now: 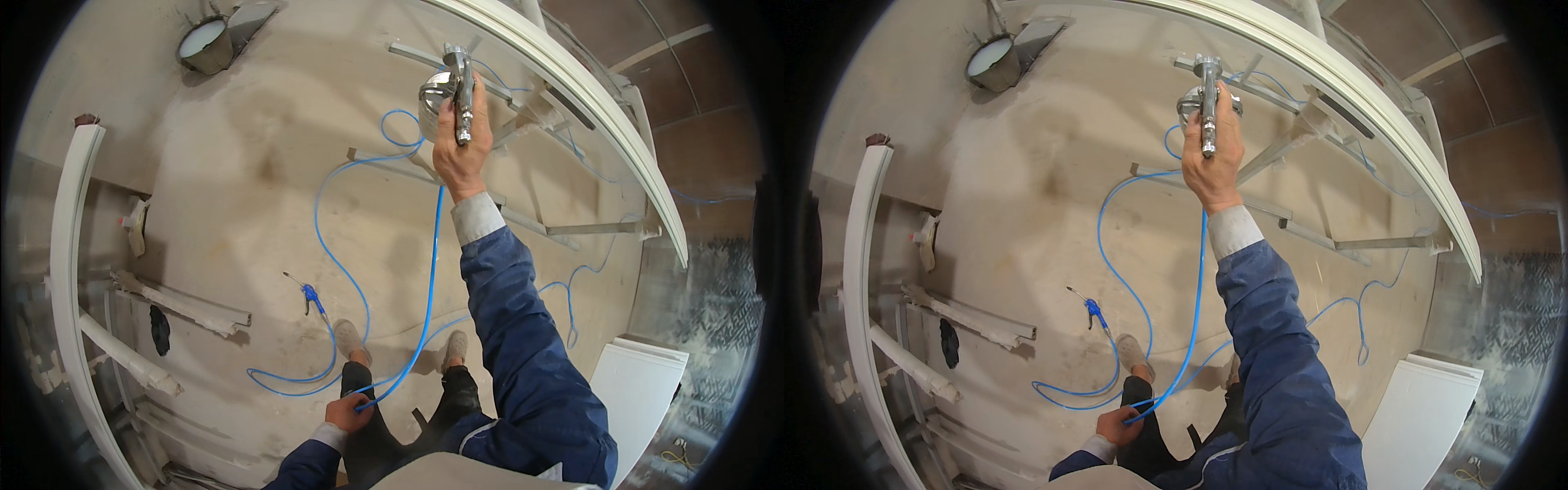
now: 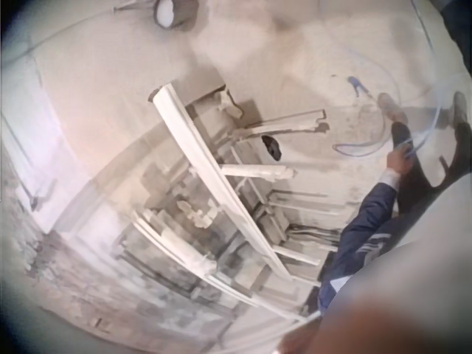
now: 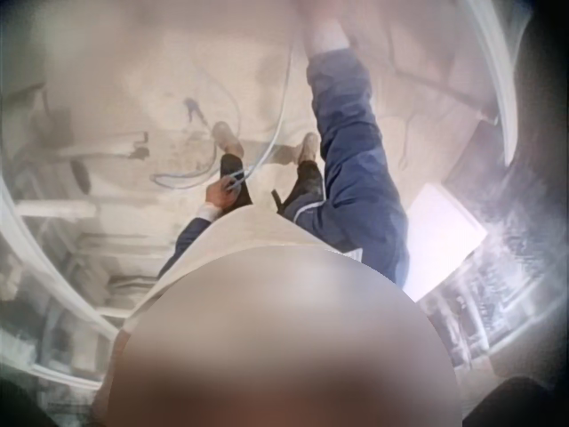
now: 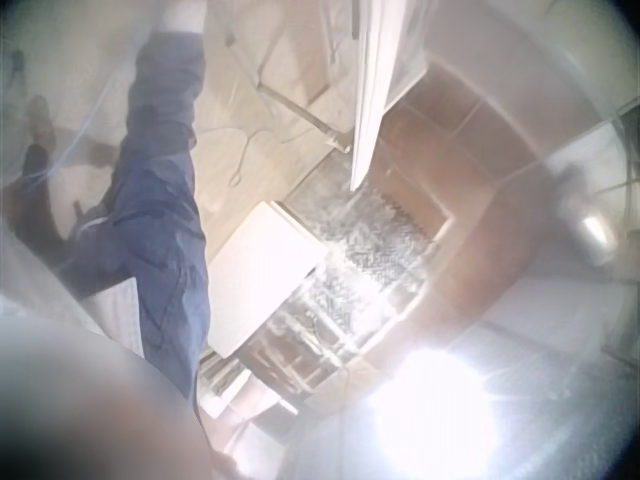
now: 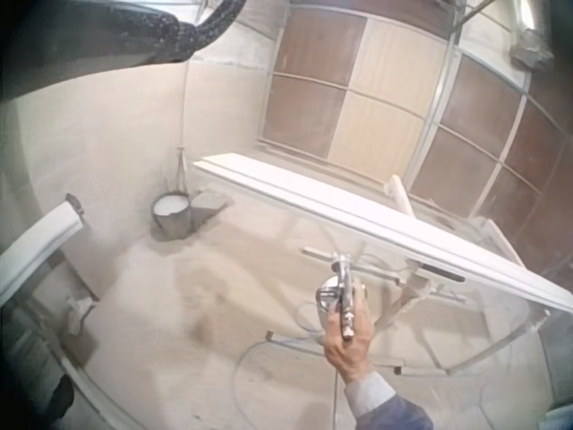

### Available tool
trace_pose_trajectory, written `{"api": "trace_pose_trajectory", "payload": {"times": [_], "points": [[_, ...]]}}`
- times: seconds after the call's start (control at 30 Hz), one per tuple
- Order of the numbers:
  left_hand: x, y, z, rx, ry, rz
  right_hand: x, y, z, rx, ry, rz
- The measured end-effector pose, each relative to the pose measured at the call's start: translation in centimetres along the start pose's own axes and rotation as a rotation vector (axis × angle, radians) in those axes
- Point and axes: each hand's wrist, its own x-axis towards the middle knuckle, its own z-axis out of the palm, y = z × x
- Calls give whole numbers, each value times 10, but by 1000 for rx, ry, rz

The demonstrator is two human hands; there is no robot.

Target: The person wipes a long white wooden panel with a cloth, then uses a spray gun to apply paint to both sides of the panel. The person flips the panel over to access the other side and continues spraying.

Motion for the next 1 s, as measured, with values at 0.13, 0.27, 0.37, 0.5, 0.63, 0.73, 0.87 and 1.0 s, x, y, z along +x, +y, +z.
{"api": "trace_pose_trajectory", "payload": {"times": [0.13, 0.27, 0.37, 0.5, 0.63, 0.73, 0.87, 1.0], "points": [[-5, -7, -7, -62, 18, 21, 9, -17, 44, 24, -35, -22], [-9, -10, -13, -127, 83, 55, 17, -34, 88, 19, -78, 7], [-9, -10, -21, -156, 92, 57, 23, -42, 124, 44, -84, -38], [-1, -5, -36, -293, 149, 75, 31, -51, 169, 88, -98, -90], [3, 10, -49, -445, 218, 14, 39, -62, 209, 120, -128, -121], [2, 22, -58, -556, 224, -45, 45, -70, 235, 89, -150, -140], [2, 31, -69, -633, 237, -60, 52, -81, 272, 137, -142, -171], [5, 29, -75, -643, 191, -112, 56, -91, 300, 143, -160, -165]]}}
